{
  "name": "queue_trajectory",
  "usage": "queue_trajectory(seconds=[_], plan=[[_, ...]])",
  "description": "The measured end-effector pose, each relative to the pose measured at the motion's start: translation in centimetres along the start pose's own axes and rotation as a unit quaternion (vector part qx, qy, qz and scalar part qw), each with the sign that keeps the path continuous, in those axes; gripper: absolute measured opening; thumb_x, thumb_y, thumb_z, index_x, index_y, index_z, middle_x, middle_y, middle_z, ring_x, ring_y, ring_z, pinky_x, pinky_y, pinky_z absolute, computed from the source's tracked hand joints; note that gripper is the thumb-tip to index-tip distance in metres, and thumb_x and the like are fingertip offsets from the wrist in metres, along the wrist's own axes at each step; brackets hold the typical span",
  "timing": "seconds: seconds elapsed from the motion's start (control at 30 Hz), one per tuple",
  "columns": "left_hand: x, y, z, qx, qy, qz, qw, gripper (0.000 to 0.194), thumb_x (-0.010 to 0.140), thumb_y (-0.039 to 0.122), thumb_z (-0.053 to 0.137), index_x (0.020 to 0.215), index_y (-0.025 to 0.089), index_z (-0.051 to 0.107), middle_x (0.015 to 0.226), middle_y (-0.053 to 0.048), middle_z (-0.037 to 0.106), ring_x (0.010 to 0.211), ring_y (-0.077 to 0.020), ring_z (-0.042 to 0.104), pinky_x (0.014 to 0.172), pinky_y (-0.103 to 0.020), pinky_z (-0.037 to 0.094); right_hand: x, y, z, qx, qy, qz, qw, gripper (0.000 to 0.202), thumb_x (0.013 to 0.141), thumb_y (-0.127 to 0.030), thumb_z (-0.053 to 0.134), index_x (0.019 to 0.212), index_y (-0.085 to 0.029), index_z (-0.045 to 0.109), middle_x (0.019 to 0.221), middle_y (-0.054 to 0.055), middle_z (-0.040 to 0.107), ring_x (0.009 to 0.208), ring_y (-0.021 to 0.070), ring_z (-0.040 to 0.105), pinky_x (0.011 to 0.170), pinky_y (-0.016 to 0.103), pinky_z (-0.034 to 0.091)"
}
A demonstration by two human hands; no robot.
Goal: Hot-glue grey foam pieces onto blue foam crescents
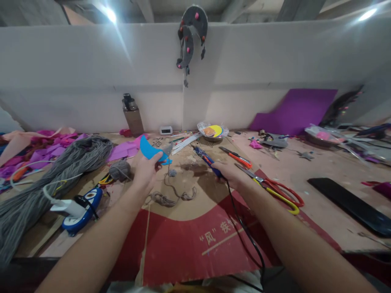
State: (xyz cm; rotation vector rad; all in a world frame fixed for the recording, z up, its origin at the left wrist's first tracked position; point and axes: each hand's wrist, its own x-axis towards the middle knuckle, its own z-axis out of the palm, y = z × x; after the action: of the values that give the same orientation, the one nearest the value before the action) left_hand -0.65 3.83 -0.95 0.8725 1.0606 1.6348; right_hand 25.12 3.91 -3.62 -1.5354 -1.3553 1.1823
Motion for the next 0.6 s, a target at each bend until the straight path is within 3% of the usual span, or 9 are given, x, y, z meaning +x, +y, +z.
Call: queue_trajectory(seconds=[0.2,0.37,0.43,0.6], plan=[[0.0,-0.2,-0.3,0.011,-0.011,-0.031,0.999,0.022,0.057,0.025,0.078,0.065,0.015,0.060,0.057,0.000,0.064,0.051,-0.0097,0.057,0.043,-0.018,0.034,-1.0,-1.3,1.5,0.193,-0.055,0.032,0.979,0.009,0.073,-0.027,0.049,0.077,-0.019,0.049,0.070,0.003,0.057,0.060,0.0120,0.055,0.046,0.021,0.041],[0.2,-0.1,-0.2,0.019,-0.015,-0.052,0.998,0.024,0.053,0.024,0.078,0.065,0.015,0.059,0.056,0.000,0.063,0.049,-0.0112,0.057,0.042,-0.020,0.034,-2.6,-2.3,2.2,0.292,-0.099,-0.056,0.950,0.021,0.074,-0.028,0.060,0.091,-0.017,0.057,0.076,0.001,0.059,0.059,0.0093,0.047,0.049,0.021,0.038],[0.3,0.0,-0.2,0.029,-0.017,-0.049,0.998,0.024,0.053,0.025,0.078,0.065,0.015,0.059,0.055,0.000,0.064,0.048,-0.0106,0.056,0.043,-0.019,0.034,-3.5,-2.9,2.4,0.271,-0.089,-0.111,0.952,0.026,0.076,-0.032,0.063,0.096,-0.017,0.056,0.068,-0.002,0.055,0.057,0.0096,0.046,0.050,0.022,0.037],[0.6,-0.2,-0.6,0.040,-0.024,-0.031,0.998,0.024,0.055,0.028,0.077,0.064,0.014,0.059,0.056,0.000,0.064,0.048,-0.0090,0.055,0.043,-0.019,0.033,-5.2,-3.3,3.2,0.102,-0.031,-0.210,0.972,0.028,0.085,-0.039,0.055,0.103,-0.018,0.049,0.065,-0.004,0.051,0.055,0.0110,0.045,0.053,0.025,0.040]])
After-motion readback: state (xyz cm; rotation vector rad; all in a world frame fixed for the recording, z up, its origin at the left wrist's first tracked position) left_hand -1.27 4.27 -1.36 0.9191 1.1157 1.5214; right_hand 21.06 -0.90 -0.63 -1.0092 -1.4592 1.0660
